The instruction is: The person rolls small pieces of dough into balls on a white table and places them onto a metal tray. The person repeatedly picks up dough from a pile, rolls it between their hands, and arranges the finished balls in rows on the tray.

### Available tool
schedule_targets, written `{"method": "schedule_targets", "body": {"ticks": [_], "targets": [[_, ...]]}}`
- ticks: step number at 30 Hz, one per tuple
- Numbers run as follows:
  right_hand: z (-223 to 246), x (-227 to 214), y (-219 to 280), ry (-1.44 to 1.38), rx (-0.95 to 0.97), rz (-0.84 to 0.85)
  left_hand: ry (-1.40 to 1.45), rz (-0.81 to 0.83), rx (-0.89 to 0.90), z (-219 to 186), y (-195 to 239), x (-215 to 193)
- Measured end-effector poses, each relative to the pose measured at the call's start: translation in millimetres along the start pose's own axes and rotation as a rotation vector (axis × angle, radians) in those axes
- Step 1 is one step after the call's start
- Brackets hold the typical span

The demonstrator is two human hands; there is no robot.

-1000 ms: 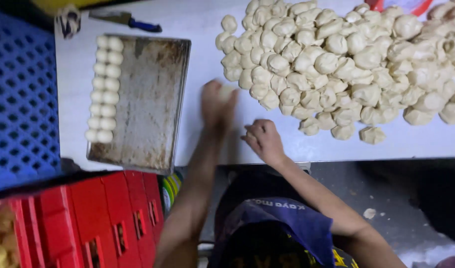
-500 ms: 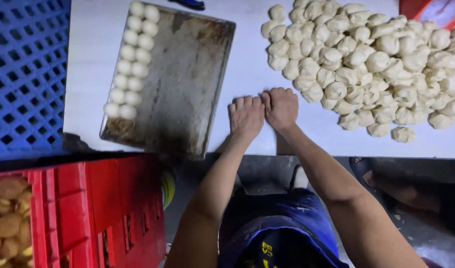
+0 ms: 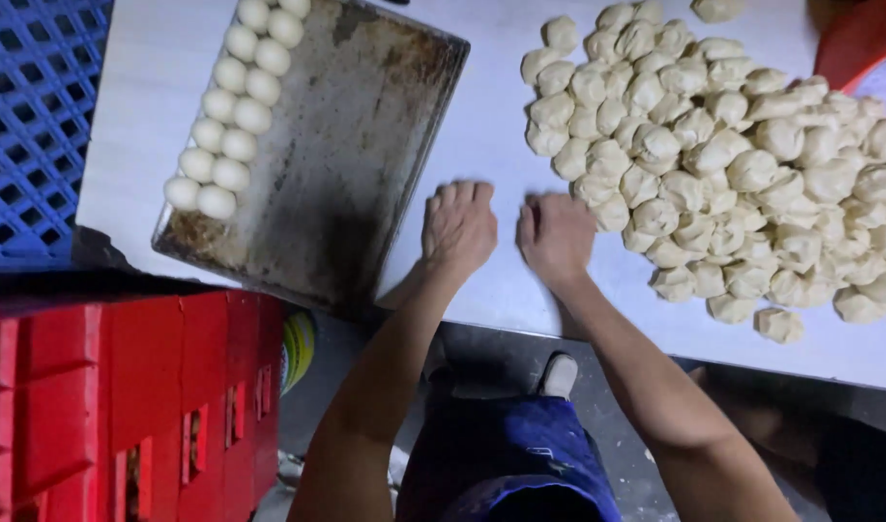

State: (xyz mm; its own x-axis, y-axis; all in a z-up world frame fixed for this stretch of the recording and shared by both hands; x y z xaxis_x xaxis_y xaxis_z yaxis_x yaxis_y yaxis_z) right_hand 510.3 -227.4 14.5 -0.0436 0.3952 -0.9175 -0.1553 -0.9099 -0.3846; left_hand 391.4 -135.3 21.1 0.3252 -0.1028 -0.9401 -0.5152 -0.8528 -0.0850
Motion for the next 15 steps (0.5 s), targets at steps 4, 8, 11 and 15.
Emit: {"method": "schedule_targets", "body": {"ticks": [4,8,11,15], "targets": [[15,-9,-17,0.041,-0.029,-0.03,-0.001,-0.07,0.01,-11,6,15],[32,-37,21,-0.125,-0.11,0.003,0.103,-0.18,0.057,-7,61,-33],[37,-56,81,-0.164,-0.112,0.058,0.151,-0.057,0.036,15,104,-51],[9,-64,119,-0.095,-0.039,0.082,0.0,-0.15,-0.011,60,102,-47]]}}
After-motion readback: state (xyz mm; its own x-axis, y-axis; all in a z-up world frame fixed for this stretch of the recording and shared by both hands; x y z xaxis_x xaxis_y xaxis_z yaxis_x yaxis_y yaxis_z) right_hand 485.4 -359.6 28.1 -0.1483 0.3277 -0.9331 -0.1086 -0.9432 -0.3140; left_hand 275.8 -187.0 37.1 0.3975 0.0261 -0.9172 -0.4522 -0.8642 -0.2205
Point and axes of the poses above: each hand's wrist, its own y-axis away from the middle knuckle, its own x-axis out of the palm, z = x × y, the point moved 9 cm from there along -y, towards the middle knuckle, and after that the axes turned 14 degrees about -x, right-handed, at the moved point
